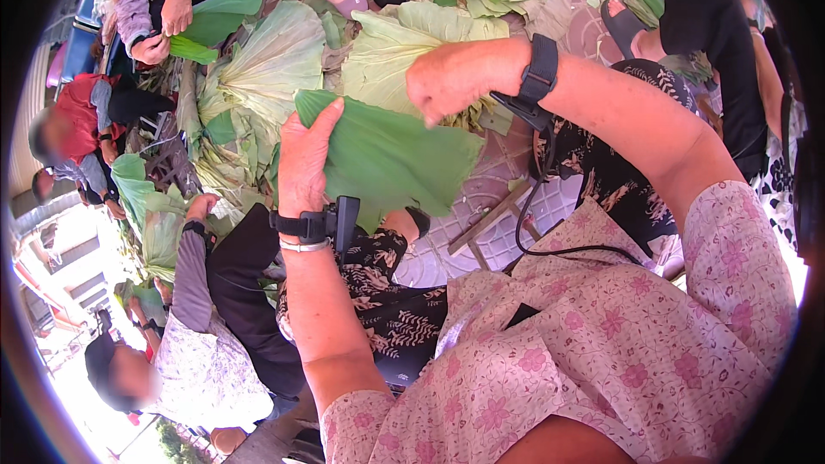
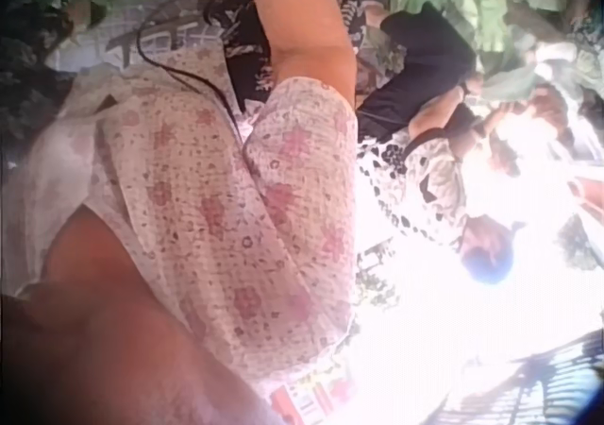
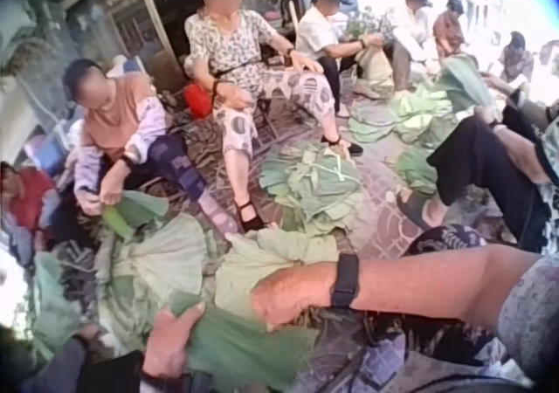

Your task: The person sits on a tiled floor and repeatedly picks up large green leaves, folds them, and places them into a growing stack. Other people are seated nearby doing similar work with leaves.

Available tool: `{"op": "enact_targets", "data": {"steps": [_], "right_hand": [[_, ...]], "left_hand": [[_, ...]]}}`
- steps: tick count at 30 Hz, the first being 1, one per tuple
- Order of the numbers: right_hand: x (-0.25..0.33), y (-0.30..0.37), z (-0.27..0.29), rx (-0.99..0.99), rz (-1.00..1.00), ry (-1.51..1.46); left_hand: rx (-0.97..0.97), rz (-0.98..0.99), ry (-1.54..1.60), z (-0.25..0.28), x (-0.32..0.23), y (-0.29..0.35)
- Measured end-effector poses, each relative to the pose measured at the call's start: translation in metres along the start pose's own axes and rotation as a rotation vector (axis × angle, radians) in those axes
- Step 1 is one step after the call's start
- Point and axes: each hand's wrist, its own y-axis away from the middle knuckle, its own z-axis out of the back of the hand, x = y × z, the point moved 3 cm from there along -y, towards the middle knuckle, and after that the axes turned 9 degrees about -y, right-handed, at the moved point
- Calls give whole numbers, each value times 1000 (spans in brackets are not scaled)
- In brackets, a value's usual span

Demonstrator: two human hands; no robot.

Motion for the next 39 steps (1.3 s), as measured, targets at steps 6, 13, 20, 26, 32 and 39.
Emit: {"op": "enact_targets", "data": {"steps": [6,13,20,26,32,39], "right_hand": [[15,16,-17,199,146,-49],[24,8,-17,198,184,-310],[32,-5,-19,-311,157,-1084],[-7,-8,-2,-491,-22,-1179],[3,20,52,-328,181,-1117],[-11,29,68,-304,244,-1248]], "left_hand": [[-55,-36,124,6,-7,-3],[-106,-68,173,11,-5,-5],[-37,-543,-425,-32,-14,4],[12,-504,-238,-35,-8,4],[-226,-80,-127,0,4,-5],[435,340,235,-52,36,-8]]}}
